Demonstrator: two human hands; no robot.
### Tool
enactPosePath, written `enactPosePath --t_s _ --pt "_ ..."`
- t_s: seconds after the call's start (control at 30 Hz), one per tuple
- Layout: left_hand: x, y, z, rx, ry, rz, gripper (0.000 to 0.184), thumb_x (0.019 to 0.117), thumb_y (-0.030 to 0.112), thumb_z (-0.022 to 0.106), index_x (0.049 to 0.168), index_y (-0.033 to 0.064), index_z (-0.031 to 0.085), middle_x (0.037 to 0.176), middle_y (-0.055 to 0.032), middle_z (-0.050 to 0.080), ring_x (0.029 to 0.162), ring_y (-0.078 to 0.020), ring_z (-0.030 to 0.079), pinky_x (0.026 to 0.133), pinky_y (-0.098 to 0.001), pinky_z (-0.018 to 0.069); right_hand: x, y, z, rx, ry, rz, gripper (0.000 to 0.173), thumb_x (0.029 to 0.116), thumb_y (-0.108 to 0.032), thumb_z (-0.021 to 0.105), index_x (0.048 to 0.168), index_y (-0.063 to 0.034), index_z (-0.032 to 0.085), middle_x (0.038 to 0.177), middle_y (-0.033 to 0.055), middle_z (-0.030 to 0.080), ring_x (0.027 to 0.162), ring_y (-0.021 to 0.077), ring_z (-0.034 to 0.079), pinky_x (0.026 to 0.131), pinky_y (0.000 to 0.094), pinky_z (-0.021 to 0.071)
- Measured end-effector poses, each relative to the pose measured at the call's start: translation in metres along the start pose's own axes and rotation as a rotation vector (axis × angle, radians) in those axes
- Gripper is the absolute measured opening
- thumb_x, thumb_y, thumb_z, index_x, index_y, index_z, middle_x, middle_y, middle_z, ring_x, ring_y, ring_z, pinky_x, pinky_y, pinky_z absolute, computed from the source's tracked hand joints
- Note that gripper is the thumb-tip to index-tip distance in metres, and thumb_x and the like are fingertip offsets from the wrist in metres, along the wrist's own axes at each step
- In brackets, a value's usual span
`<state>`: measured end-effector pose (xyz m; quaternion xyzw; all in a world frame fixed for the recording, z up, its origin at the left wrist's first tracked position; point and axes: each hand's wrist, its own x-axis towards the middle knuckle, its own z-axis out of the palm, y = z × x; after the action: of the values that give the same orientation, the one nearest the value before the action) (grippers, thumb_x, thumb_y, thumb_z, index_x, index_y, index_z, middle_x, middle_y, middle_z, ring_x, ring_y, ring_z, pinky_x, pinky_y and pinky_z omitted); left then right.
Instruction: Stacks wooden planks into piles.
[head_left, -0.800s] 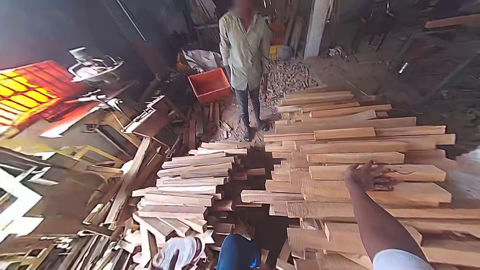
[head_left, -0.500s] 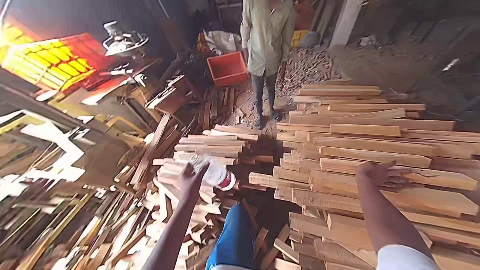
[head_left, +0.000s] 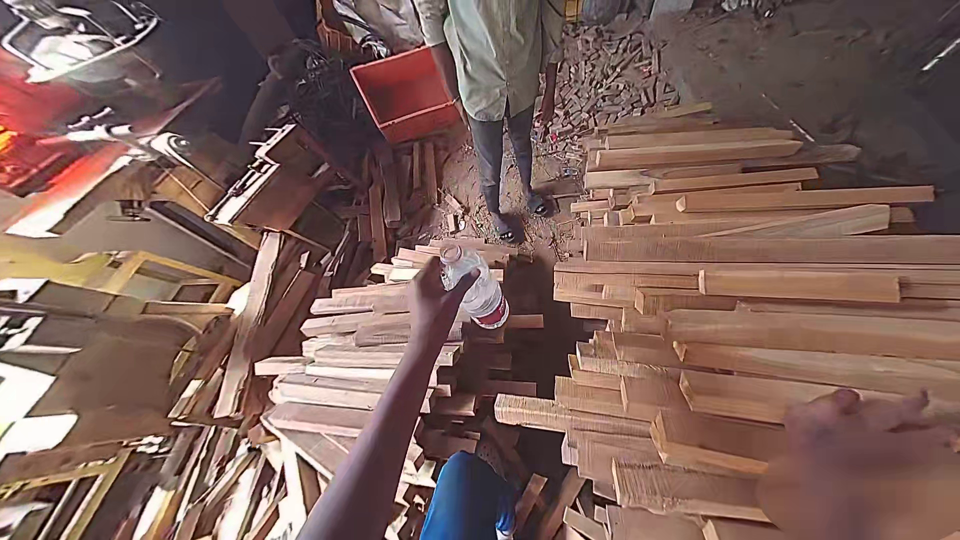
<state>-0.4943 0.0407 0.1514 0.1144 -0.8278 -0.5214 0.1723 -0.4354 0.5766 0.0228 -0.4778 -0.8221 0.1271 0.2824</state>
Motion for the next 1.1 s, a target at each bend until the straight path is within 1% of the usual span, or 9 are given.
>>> enactPosePath --t_s 0.2,0.4,0.47,0.6,0.73,0.9,0.97,1.03,1.1 --pt "0.118 0.038 0.022 -0.014 -0.059 0.133 0.039 0.0859 0.023 0.083 0.117 0.0033 0.067 0.104 -0.0115 0.073 0.097 -0.0199 0.071 0.089 -0.0479 0.0577 0.002 0.008 0.000 -0.046 0.017 -0.081 0.058 0.1028 -0.031 0.042 0.158 -0.0112 0.040 0.167 0.0237 0.023 0.156 0.0432 0.019 0.122 0.0639 0.0211" --pt "0.215 0.065 0.026 0.078 -0.032 0.210 0.041 0.0855 0.026 0.081 0.117 0.0038 0.068 0.106 -0.0086 0.075 0.099 -0.0142 0.071 0.092 -0.0429 0.0576 0.000 0.012 0.005 -0.015 0.008 -0.091 0.052 0.1036 -0.024 0.041 0.153 -0.0088 0.048 0.165 0.0215 0.031 0.155 0.0403 0.025 0.121 0.0586 0.0276" --pt "0.233 0.074 0.024 0.168 -0.040 0.219 0.039 0.0871 0.025 0.080 0.117 0.0031 0.067 0.107 -0.0096 0.074 0.100 -0.0140 0.071 0.093 -0.0419 0.0572 -0.003 0.011 0.004 0.071 0.031 -0.118 0.053 0.1021 -0.025 0.038 0.152 -0.0078 0.049 0.165 0.0228 0.029 0.155 0.0441 0.019 0.122 0.0628 0.0204" --pt "0.256 0.085 0.031 0.330 -0.069 0.228 0.044 0.0887 0.029 0.081 0.118 -0.0013 0.066 0.111 -0.0221 0.071 0.106 -0.0320 0.068 0.095 -0.0606 0.0496 -0.002 0.001 -0.002 0.168 0.054 -0.116 0.055 0.0987 -0.027 0.041 0.148 -0.0050 0.052 0.166 0.0270 0.024 0.156 0.0479 0.012 0.125 0.0619 0.0109" --pt "0.265 0.084 0.044 0.252 -0.072 0.185 0.046 0.0895 0.022 0.080 0.126 -0.0010 0.063 0.121 -0.0215 0.069 0.115 -0.0299 0.066 0.102 -0.0561 0.0487 0.000 -0.008 -0.003 0.140 0.004 -0.016 0.054 0.0957 -0.023 0.044 0.147 -0.0091 0.055 0.166 0.0283 0.021 0.156 0.0487 0.010 0.120 0.0690 0.0141" --pt "0.292 0.057 0.075 0.236 -0.060 0.198 0.051 0.0898 0.021 0.079 0.131 -0.0019 0.060 0.126 -0.0234 0.066 0.120 -0.0292 0.064 0.106 -0.0530 0.0468 -0.002 -0.002 -0.005 0.149 0.013 0.010 0.069 0.0925 -0.033 0.041 0.154 -0.0022 0.041 0.168 0.0236 0.018 0.157 0.0435 0.010 0.122 0.0670 0.0117" --pt "0.303 0.049 0.087 0.183 -0.028 0.178 0.063 0.0878 0.015 0.080 0.138 -0.0075 0.051 0.135 -0.0284 0.059 0.128 -0.0323 0.058 0.110 -0.0501 0.0431 0.001 -0.004 -0.001 0.144 0.011 0.023 0.071 0.0919 -0.036 0.039 0.155 -0.0028 0.040 0.168 0.0244 0.018 0.157 0.0451 0.011 0.120 0.0695 0.0134" --pt "0.308 0.030 0.101 -0.011 0.005 0.143 0.094 0.0831 0.006 0.081 0.154 -0.0089 0.021 0.154 -0.0280 0.040 0.141 -0.0254 0.046 0.116 -0.0358 0.0410 -0.003 -0.003 -0.001 0.140 0.016 0.010 0.071 0.0922 -0.037 0.038 0.154 -0.0011 0.042 0.167 0.0257 0.021 0.156 0.0473 0.013 0.118 0.0720 0.0146" --pt "0.295 0.000 0.123 -0.170 0.046 0.108 0.118 0.0795 0.011 0.085 0.160 -0.0036 -0.001 0.164 -0.0251 0.022 0.149 -0.0232 0.034 0.119 -0.0312 0.0371 -0.004 -0.003 0.000 0.133 0.038 -0.029 0.071 0.0939 -0.039 0.036 0.151 0.0013 0.044 0.166 0.0273 0.024 0.154 0.0487 0.015 0.118 0.0714 0.0149"
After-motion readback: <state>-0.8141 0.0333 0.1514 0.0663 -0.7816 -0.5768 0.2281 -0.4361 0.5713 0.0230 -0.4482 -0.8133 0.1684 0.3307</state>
